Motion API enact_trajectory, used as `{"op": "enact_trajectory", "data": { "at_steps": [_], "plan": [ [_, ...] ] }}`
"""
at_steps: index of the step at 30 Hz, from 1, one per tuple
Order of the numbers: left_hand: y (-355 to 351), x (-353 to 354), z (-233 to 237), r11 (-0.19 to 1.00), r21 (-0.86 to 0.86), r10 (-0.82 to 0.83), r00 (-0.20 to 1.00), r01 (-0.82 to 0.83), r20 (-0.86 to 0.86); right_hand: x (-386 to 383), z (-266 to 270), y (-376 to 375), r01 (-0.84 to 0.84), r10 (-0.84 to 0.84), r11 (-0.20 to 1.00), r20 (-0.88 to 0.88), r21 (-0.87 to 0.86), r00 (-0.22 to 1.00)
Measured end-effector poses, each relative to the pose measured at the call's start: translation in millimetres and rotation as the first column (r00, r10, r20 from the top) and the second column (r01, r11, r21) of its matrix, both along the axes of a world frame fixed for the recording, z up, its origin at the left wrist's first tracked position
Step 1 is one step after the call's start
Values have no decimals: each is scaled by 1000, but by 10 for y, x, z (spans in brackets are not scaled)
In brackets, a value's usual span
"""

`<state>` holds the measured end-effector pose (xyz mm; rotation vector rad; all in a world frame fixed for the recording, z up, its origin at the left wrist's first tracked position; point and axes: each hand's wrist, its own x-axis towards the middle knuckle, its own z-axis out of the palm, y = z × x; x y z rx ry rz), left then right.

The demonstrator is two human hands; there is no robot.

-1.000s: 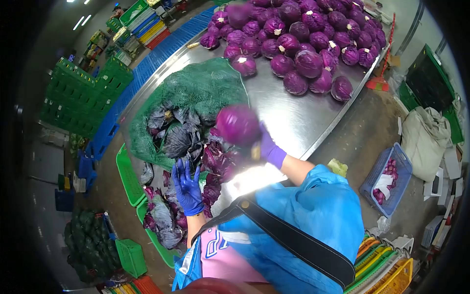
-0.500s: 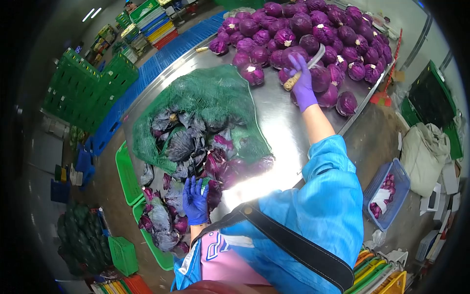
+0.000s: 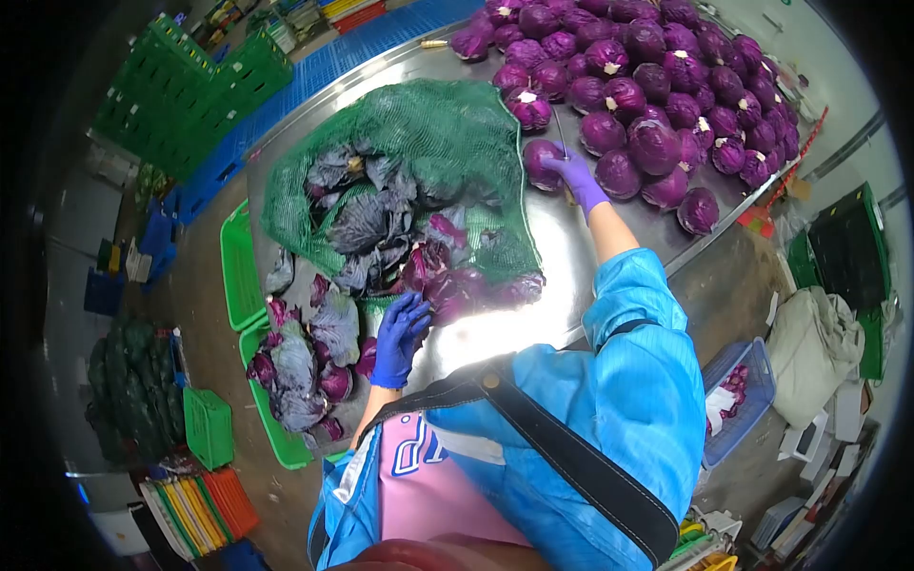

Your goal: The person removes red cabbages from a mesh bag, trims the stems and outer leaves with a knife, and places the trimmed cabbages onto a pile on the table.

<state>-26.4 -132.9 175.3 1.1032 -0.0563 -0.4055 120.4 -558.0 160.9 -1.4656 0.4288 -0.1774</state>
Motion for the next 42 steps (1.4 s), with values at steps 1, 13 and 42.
{"op": "enact_trajectory", "data": {
  "at_steps": [1,13,42],
  "plan": [
    [-11,1,-17,1000,1,14,1000,-14,-8,-14,-13,64,-14,14,1000,-8,1,1000],
    [-304,115,85,507,814,-505,667,-285,548,621,-170,90,425,-254,580,341,-696,905],
    [652,1357,-25,563,599,-373,472,-569,799,2076,930,1571,-125,239,739,84,-662,967]
  ]
}}
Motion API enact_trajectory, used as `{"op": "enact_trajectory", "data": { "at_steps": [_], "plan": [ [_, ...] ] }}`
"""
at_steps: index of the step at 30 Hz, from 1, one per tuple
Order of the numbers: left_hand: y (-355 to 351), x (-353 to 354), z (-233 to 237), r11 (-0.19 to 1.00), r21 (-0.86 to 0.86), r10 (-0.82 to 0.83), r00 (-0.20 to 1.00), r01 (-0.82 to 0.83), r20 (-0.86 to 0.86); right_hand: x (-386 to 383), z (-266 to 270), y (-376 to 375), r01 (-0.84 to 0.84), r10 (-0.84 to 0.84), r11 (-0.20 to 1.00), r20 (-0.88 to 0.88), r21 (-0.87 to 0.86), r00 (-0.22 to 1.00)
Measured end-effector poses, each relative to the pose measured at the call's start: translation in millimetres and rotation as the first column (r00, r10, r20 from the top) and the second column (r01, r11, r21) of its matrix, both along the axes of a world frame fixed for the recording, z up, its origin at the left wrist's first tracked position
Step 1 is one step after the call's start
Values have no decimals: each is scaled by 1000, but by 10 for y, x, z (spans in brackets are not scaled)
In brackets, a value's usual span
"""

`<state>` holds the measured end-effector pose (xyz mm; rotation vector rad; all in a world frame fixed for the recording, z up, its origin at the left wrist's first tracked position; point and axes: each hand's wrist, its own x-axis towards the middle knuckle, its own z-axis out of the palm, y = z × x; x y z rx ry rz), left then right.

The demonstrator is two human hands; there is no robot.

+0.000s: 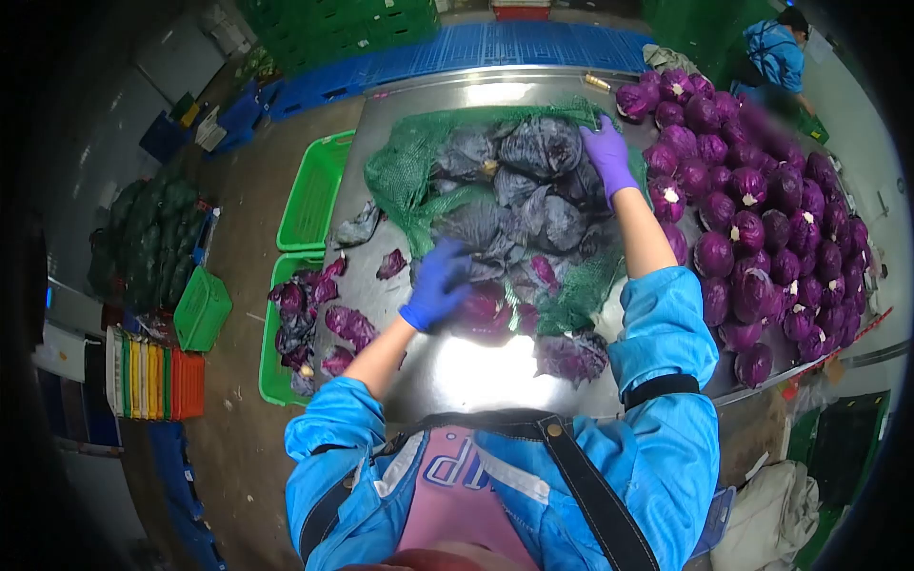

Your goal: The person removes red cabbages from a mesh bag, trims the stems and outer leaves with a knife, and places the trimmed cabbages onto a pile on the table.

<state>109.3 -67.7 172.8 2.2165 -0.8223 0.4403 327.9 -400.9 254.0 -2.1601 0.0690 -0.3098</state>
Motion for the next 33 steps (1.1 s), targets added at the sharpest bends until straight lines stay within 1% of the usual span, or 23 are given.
{"op": "enact_trajectory", "data": {
  "at_steps": [2,3,5,7,8,9,11,12,14,15,17,19,21,22,23,25,27,28,29,30,31,33],
  "plan": [
    [-264,-134,-27,996,72,56,998,-57,10,132,77,157,53,-16,956,128,-288,992],
    [-330,-163,-121,996,72,54,998,-56,22,103,130,279,-32,33,965,2,-259,999],
    [-425,-148,-343,1000,2,-14,998,14,59,105,111,438,-19,40,930,50,-367,998],
    [-498,-227,-385,999,-45,-6,994,1,-110,296,-11,406,24,14,918,93,-396,996],
    [-489,-261,-371,999,-35,-11,992,6,-130,355,-48,389,58,-12,905,110,-422,994],
    [-465,-277,-351,999,-44,-32,986,25,-164,366,22,378,70,-18,908,130,-412,991],
    [-435,-236,-437,998,-46,-39,980,31,-197,383,160,316,-67,28,941,-121,-332,992],
    [-441,-219,-443,998,-44,-43,982,36,-182,422,180,304,-59,2,954,-192,-293,981],
    [-415,-194,-425,997,-81,-28,975,10,-223,437,134,331,-47,-6,958,-182,-282,983],
    [-417,-182,-360,997,-78,-34,977,17,-212,411,128,353,-41,-10,961,-186,-272,983],
    [-452,-184,-266,1000,-9,15,977,-17,-213,321,93,379,-14,-25,966,-147,-257,989],
    [-474,-131,-269,1000,-29,-17,974,11,-227,132,-30,390,-34,58,966,86,-257,995],
    [-517,-13,-133,979,-195,10,972,-57,-236,-282,-57,457,-72,128,961,196,-267,972],
    [-509,146,-147,982,-176,36,985,-66,-167,-451,-151,477,-71,153,941,229,-331,961],
    [-551,331,-78,982,-181,30,989,-56,-147,-580,-222,490,-64,181,916,268,-395,946],
    [-613,702,119,940,-299,127,983,-162,-134,-798,-231,555,-19,185,934,438,-357,880],
    [-711,1216,189,908,-343,192,967,-240,-169,-721,-240,539,3,154,939,429,-344,890],
    [-765,1489,147,910,-344,189,969,-233,-159,-633,-180,506,-92,101,995,266,-44,959],
    [-818,1760,82,896,-369,166,956,-249,-243,-545,-141,469,-123,104,954,83,272,991],
    [-850,1904,131,881,-392,137,936,-265,-324,-396,-186,429,-43,21,972,95,229,995],
    [-867,1972,138,882,-394,132,939,-258,-318,-300,-279,430,-39,16,973,102,229,995],
    [-918,1994,170,877,-397,33,857,-272,-515,-315,-250,477,30,-8,889,-50,456,999]
  ]
}}
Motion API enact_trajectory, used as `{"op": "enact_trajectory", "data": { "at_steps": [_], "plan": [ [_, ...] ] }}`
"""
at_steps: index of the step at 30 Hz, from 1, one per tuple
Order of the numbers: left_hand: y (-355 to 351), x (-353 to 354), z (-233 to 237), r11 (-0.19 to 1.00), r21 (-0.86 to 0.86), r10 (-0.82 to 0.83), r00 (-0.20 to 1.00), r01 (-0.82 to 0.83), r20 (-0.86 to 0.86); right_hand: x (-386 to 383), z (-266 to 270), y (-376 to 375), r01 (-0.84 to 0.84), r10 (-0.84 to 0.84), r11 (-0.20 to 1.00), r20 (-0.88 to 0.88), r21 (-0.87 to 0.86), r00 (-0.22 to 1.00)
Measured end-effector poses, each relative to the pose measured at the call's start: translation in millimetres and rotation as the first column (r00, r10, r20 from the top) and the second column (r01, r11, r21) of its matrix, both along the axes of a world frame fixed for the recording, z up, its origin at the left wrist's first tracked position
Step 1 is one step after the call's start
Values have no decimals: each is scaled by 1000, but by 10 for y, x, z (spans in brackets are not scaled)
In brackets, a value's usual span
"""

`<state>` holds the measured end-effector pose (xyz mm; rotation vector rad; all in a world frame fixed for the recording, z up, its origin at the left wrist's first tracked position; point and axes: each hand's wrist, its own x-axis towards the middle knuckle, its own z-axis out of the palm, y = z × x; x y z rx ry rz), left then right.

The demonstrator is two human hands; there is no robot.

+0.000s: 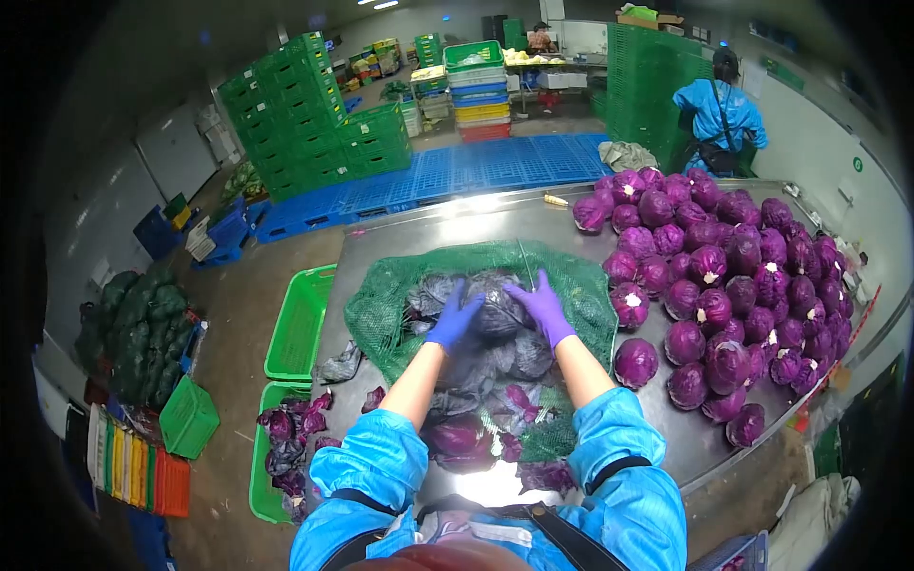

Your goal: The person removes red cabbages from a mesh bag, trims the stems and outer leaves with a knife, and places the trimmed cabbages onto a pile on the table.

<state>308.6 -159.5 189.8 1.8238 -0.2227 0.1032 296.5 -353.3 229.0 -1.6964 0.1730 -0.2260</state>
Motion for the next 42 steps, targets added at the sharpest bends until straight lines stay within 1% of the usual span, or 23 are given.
{"op": "enact_trajectory", "data": {
  "at_steps": [1,2,4,5,6,8,9,13,16,17,18,20,22,26,27,28,30,32,34,35,36,40,42],
  "plan": [
    [-3,1,5,1000,-2,-3,1000,3,-2,-39,6,-34,-143,176,952,-104,269,979],
    [8,5,-38,978,-208,-1,987,-32,-159,-40,-57,-18,-140,175,953,-110,268,978],
    [60,-79,-190,810,-550,-89,885,-203,-458,-127,-254,31,-234,230,969,55,79,972],
    [101,-330,98,681,-714,-279,842,-164,-461,-310,-184,111,-231,231,973,127,-18,965],
    [71,-590,313,685,-707,-278,834,-177,-477,-528,-85,205,-230,230,973,110,-9,967],
    [3,-1007,577,700,-653,-59,888,-289,-456,-961,71,363,-203,256,945,191,-257,948],
    [76,-1142,567,639,-709,-93,885,-299,-457,-1116,66,430,-209,261,951,231,-228,937],
    [504,-1700,126,714,-677,-56,950,-177,-307,-1809,208,552,-207,375,893,408,-399,833],
    [692,-2401,-204,710,-690,-31,973,-138,-227,-2255,75,597,-323,524,809,354,-490,775],
    [680,-2705,-140,742,-619,26,934,-258,-357,-2386,-32,606,-416,576,783,288,-462,765],
    [851,-2825,-642,857,-484,43,961,-176,-273,-2526,-99,628,-490,612,747,176,-449,771],
    [987,-3209,-1012,978,-5,198,925,-211,-325,-2679,-554,617,-742,718,663,-193,-101,668],
    [823,-3508,-597,851,-423,157,918,-313,-365,-2857,-445,626,-729,733,663,-50,-171,679],
    [830,-3610,-411,918,-307,179,953,-250,-243,-2864,-504,721,-754,750,643,-93,-130,655],
    [906,-3546,-582,972,-110,196,974,-208,-115,-2844,-410,744,-750,759,623,-58,-221,648],
    [937,-3569,-742,970,-109,203,972,-215,-116,-2820,-323,785,-755,764,618,-58,-219,643],
    [770,-3541,-336,954,-238,137,970,-184,-202,-2782,-177,888,-591,732,567,22,-573,681],
    [614,-3541,-146,921,-337,151,977,-194,-151,-2718,-141,953,-568,723,524,-21,-634,690],
    [583,-3478,-256,992,86,89,995,-93,43,-2549,-280,991,-485,702,503,12,-715,712],
    [592,-3540,-300,823,497,189,958,-275,217,-2443,-435,993,-463,658,583,54,-668,751],
    [564,-3525,-296,823,498,185,958,-272,217,-2354,-463,982,-461,655,585,55,-668,753],
    [469,-3581,-245,814,435,290,918,-386,272,-1884,-850,725,-235,226,710,-100,-664,969],
    [505,-3660,-275,822,407,297,910,-398,290,-1785,-1106,339,-242,212,728,-125,-641,969]
  ]
}}
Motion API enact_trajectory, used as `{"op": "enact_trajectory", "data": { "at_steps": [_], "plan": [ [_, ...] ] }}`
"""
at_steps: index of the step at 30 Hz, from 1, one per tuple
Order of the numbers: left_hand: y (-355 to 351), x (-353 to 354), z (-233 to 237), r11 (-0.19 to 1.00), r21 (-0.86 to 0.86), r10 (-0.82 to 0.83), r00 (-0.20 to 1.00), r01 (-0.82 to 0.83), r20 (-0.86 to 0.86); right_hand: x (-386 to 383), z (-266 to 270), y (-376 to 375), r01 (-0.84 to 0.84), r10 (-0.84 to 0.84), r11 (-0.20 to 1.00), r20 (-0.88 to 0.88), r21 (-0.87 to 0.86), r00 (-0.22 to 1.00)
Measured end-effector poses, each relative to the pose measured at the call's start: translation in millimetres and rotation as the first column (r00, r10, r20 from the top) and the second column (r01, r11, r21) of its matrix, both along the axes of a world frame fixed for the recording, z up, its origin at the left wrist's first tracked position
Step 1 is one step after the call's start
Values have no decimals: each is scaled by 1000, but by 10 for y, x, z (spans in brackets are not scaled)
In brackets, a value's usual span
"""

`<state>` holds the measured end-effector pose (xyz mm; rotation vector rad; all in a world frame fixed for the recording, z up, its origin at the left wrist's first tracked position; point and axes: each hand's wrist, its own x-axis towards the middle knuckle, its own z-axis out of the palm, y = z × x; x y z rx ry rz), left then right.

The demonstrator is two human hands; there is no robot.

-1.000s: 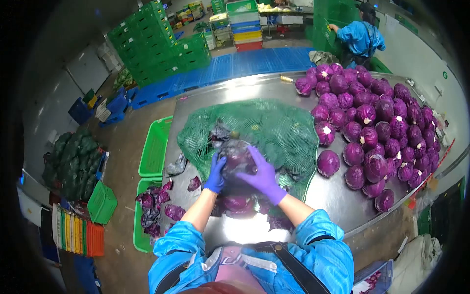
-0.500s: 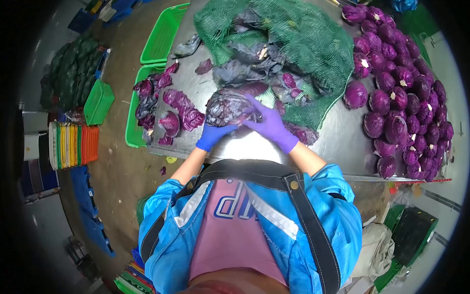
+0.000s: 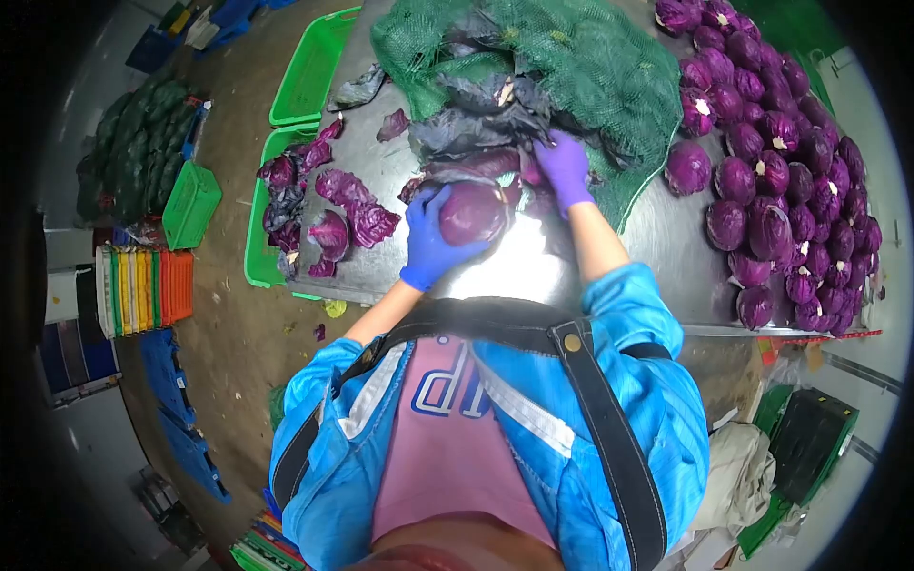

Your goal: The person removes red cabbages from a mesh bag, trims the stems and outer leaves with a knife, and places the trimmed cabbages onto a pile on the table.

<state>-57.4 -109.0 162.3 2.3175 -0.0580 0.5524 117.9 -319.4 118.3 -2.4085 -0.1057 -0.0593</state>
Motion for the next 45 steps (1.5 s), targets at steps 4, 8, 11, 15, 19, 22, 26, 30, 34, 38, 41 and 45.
{"op": "enact_trajectory", "data": {
  "at_steps": [4,8,11,15,19,22,26,30,34,38,41,45],
  "plan": [
    [358,-51,-165,997,-53,57,994,-62,-93,-290,384,-54,12,-11,988,-6,155,1000],
    [468,101,-25,986,-163,-47,979,14,-199,-898,770,131,-182,277,926,-268,330,923],
    [497,212,25,985,-170,-69,944,14,-323,-1090,353,207,-421,470,866,-149,270,870],
    [590,221,-25,966,-253,-141,932,55,-335,-1237,418,236,-486,474,854,106,184,874],
    [634,240,39,905,-424,-206,906,32,-371,-1288,317,245,-508,496,852,116,128,860],
    [732,272,-27,842,-538,-279,879,30,-387,-1234,138,284,-539,538,843,37,3,842],
    [873,312,-169,810,-585,-341,845,42,-411,-1004,-37,374,-578,586,810,85,-102,806],
    [919,327,-130,796,-604,-374,826,52,-421,-970,-49,427,-615,623,782,105,-105,775],
    [895,353,-94,777,-628,-387,820,44,-421,-1001,-83,493,-594,607,788,41,-159,794],
    [813,379,-113,821,-570,-333,839,34,-430,-989,123,569,-556,577,785,-4,-274,817],
    [744,435,-154,928,-371,-227,857,46,-463,-961,129,545,-559,543,791,-136,-250,829],
    [724,449,-132,895,-446,-247,845,12,-473,-899,-92,535,-521,540,836,92,-171,837]
  ]
}}
